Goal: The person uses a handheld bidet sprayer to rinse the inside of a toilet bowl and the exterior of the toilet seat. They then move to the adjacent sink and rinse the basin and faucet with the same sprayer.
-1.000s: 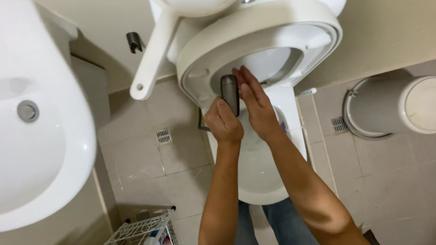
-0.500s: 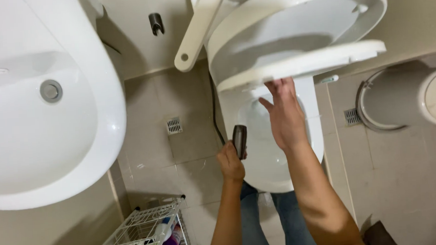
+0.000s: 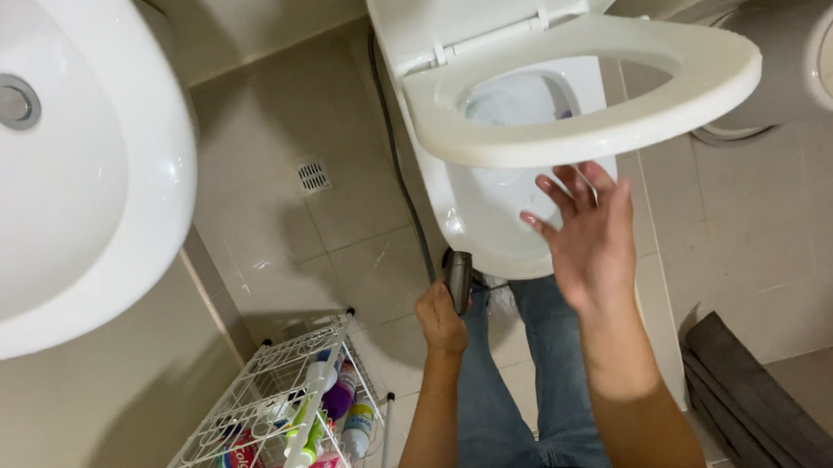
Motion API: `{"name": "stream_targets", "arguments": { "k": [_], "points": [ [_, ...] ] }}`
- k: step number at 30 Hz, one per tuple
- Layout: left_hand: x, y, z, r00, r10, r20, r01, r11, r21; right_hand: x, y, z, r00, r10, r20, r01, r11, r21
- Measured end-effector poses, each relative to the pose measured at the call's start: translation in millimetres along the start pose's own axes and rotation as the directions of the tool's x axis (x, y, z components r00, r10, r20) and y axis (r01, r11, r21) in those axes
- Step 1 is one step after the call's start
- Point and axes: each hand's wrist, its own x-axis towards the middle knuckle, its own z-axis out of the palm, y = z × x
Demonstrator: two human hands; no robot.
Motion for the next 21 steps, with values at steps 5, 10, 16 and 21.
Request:
{"name": "stream_targets", "arguments": {
  "k": [5, 10, 16, 21],
  "points": [
    [0.0, 20.1, -9.6, 0.999, 0.018, -0.034, -0.017, 1.0, 0.006, 32.3, -10.0, 35.9, 0.967, -0.227, -0.112, 0.206, 0.963, -0.175],
    [-5.8, 32.1, -0.2, 0.998, 0.051, -0.045, -0.052, 0.999, -0.017, 9.2, 1.1, 25.5, 0.916, -0.299, -0.267, 0.241, 0.943, -0.229],
    [-33.0, 29.8, 14.4, 0.999, 0.036, -0.016, -0.036, 0.999, -0.015, -47.2, 48.4, -50.9, 0.909, -0.203, -0.365, 0.076, 0.939, -0.335],
    [-61.7, 7.3, 10.8, 1.0, -0.018, -0.022, 0.019, 0.999, 0.043, -74.5, 71.9, -84.7, 0.898, 0.027, -0.439, -0.171, 0.941, -0.292]
  ]
}}
